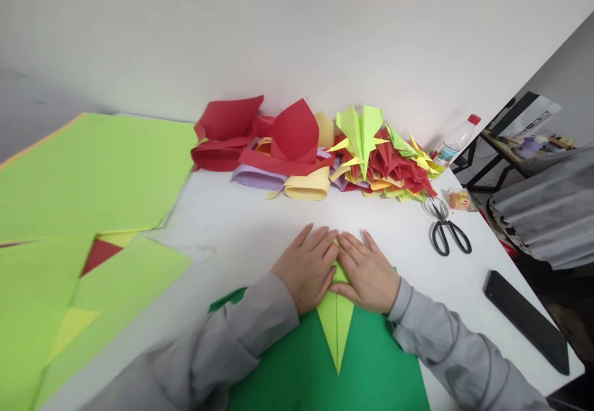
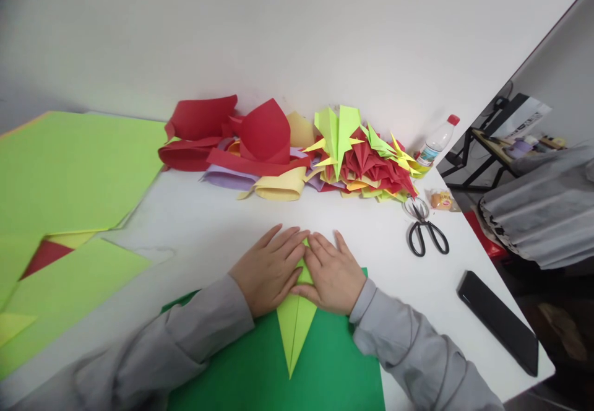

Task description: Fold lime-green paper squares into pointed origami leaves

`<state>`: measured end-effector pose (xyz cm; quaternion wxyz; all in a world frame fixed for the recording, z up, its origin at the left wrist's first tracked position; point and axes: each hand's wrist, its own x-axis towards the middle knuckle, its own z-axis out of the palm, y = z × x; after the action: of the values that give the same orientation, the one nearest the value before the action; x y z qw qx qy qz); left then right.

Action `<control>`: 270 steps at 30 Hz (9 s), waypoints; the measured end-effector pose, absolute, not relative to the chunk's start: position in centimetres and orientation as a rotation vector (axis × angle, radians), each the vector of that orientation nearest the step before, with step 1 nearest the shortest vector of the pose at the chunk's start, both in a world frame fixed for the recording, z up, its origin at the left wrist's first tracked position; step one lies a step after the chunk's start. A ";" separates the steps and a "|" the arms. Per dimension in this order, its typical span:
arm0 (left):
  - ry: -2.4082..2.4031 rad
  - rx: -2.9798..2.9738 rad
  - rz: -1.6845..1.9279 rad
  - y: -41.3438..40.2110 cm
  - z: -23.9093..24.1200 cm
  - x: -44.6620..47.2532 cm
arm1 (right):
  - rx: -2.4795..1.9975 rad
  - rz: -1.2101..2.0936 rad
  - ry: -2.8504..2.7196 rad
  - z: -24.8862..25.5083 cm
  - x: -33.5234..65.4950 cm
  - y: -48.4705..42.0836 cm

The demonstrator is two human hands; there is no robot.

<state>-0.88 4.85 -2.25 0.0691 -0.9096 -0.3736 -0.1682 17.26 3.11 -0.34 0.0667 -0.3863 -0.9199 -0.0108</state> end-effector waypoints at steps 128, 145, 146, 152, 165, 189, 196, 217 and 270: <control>-1.302 -2.836 -0.232 3.7 -1.7 -0.6 | -0.411 0.332 -2.715 0.1 19.5 -2.0; -1.288 -2.833 -0.206 3.7 -1.5 -0.6 | -0.460 0.204 -2.899 0.8 19.5 -2.6; -1.291 -2.833 -0.211 3.7 -1.5 -0.6 | -0.452 0.201 -2.902 0.8 19.5 -2.6; -1.291 -2.828 -0.203 3.8 -1.6 -0.6 | -0.383 0.233 -2.892 0.9 19.3 -3.4; -1.296 -2.836 -0.195 3.8 -1.7 -0.6 | -0.419 0.577 -2.351 0.8 19.6 -2.4; -1.274 -2.810 -0.230 3.8 -2.2 -0.7 | -1.024 0.160 -2.304 -0.1 21.0 -0.2; -1.194 -2.826 -0.242 3.8 -2.2 -0.6 | -0.870 0.018 -2.512 -0.5 20.7 0.5; -1.183 -2.743 -0.454 -1.3 -3.4 -1.3 | -1.094 -0.010 -2.632 -0.5 19.5 0.1; -1.295 -2.746 -0.301 -10.1 -3.1 0.6 | -1.239 0.099 -2.816 -0.1 19.0 0.3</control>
<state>0.55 -10.12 -3.06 0.0452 -0.8991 -0.4241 -0.0986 19.04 0.31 -0.08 0.0318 -0.4024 -0.9144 0.0322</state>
